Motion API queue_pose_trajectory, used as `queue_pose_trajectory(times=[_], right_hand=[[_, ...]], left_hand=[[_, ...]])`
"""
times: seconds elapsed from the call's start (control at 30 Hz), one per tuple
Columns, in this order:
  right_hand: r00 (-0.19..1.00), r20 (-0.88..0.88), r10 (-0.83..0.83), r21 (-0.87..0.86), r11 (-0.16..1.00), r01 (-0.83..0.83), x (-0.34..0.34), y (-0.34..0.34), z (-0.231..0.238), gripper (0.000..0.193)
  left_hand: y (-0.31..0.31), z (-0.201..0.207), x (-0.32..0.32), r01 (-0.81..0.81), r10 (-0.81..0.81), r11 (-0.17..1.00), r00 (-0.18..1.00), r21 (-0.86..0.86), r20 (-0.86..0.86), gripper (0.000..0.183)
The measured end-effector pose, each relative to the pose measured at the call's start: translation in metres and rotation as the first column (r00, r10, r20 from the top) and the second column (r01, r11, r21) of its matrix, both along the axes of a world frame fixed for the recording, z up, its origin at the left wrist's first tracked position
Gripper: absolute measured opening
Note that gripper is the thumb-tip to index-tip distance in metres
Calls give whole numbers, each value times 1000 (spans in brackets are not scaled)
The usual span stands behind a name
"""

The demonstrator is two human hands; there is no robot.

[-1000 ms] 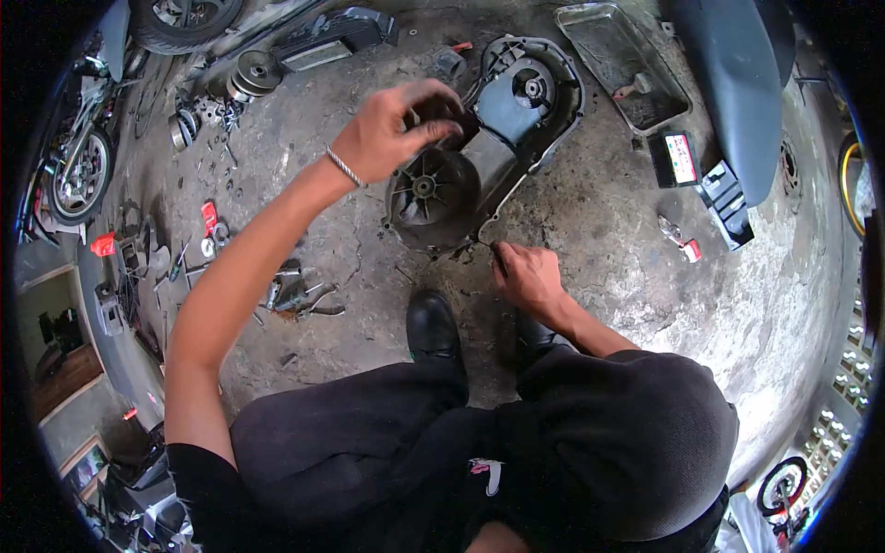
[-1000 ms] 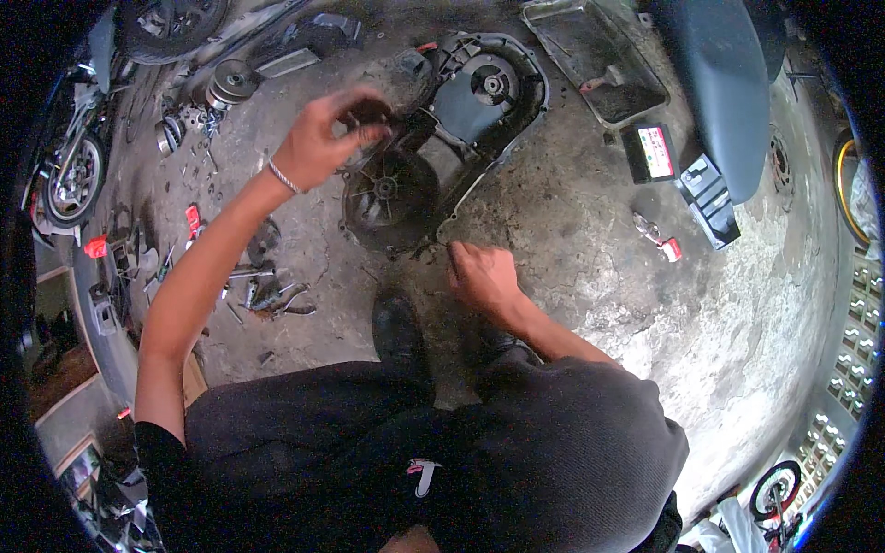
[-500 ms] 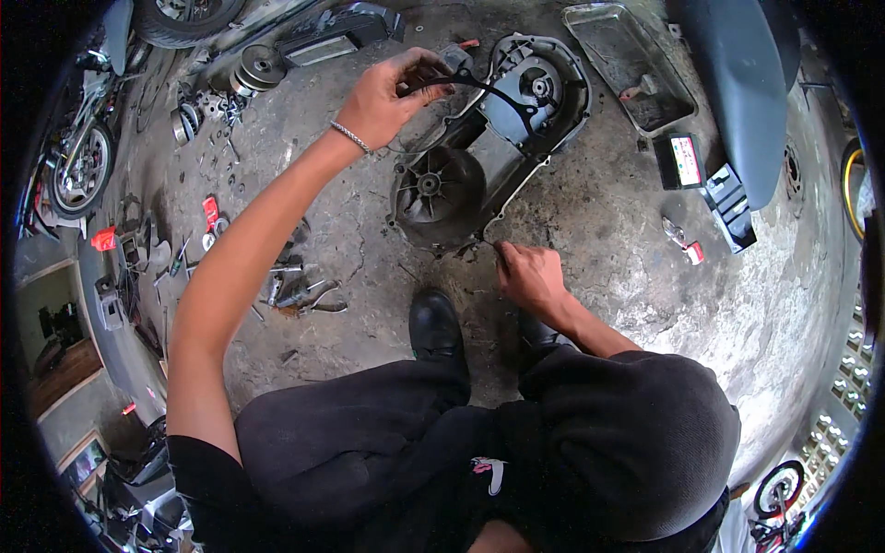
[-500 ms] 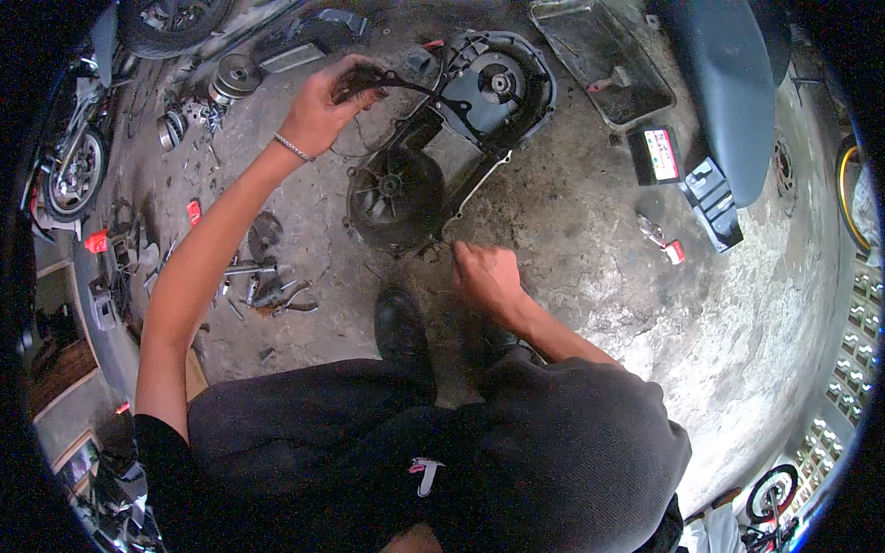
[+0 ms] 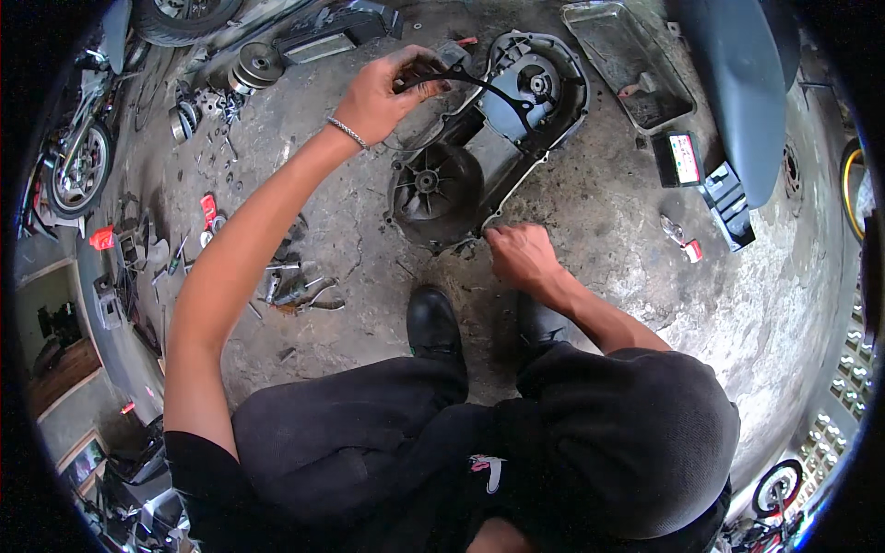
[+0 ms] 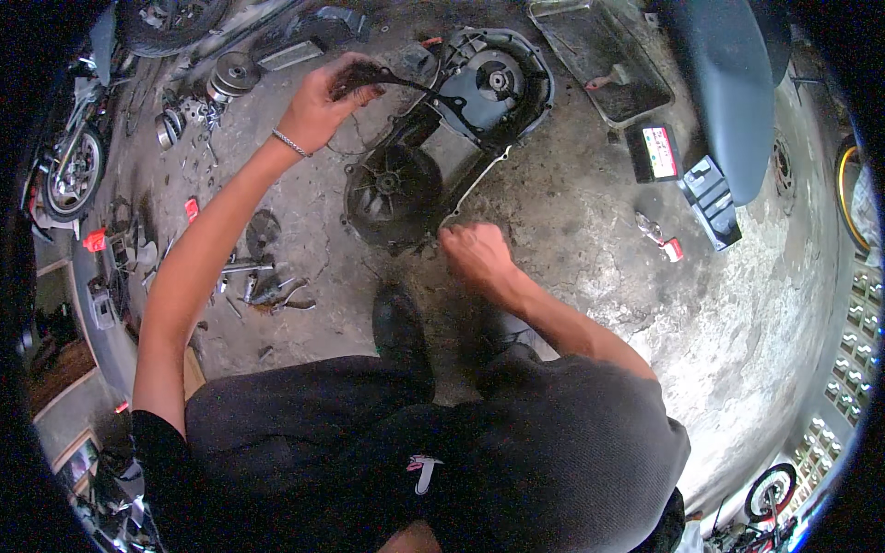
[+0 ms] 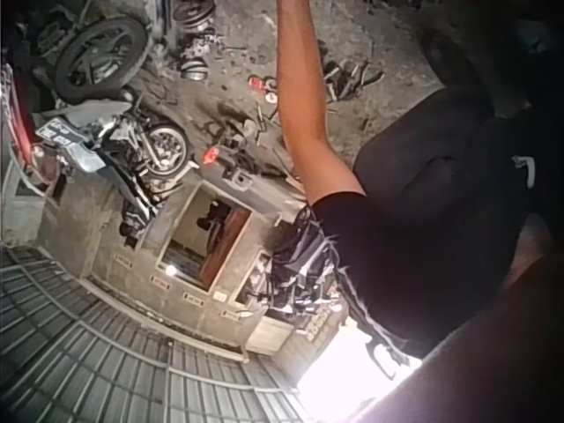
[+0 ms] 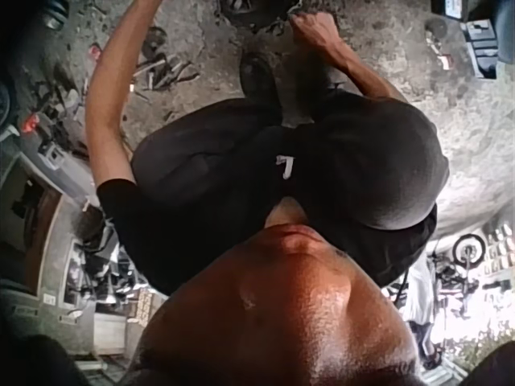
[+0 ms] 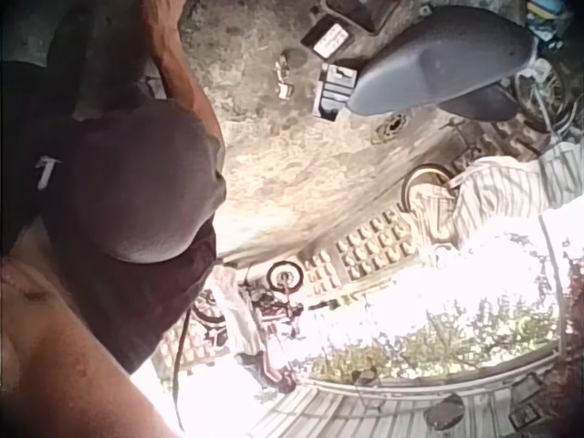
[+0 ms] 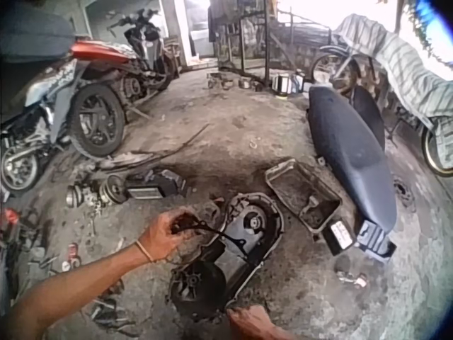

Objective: Repairing and cleaning the transmission and clutch components of a motorcycle.

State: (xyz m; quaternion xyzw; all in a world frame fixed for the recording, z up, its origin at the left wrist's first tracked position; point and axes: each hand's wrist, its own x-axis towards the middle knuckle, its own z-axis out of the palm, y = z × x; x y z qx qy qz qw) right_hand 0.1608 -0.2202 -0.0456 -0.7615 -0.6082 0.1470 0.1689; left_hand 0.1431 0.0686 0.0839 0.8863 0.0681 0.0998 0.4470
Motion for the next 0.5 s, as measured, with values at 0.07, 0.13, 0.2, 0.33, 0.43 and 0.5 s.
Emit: queue_pose_trajectory(times=[0.07,0.13,0.2,0.33,0.43,0.5], right_hand=[[1000,-1,19,-21,1000,-19,-4,-3,-1,13],[1000,-16,9,-129,992,-11,-7,-4,6,14],[999,-39,7,-71,997,-10,-10,-6,-8,16],[997,-73,0,-35,999,-3,-14,2,-28,18],[999,-51,6,-129,992,-13,-14,9,-10,15],[999,-41,-13,-100,995,9,-15,11,-13,13]], left_hand=[[0,0,2,3,-3,1000,1000,27,-4,24],[2,-8,2,21,-19,999,999,-50,29,24],[2,-8,4,2,3,993,999,-119,41,22],[14,-15,-2,-8,8,1000,1000,-28,10,25],[19,-17,-5,30,-27,991,999,-128,21,28],[24,-17,-3,30,-34,974,999,-223,-17,29]])
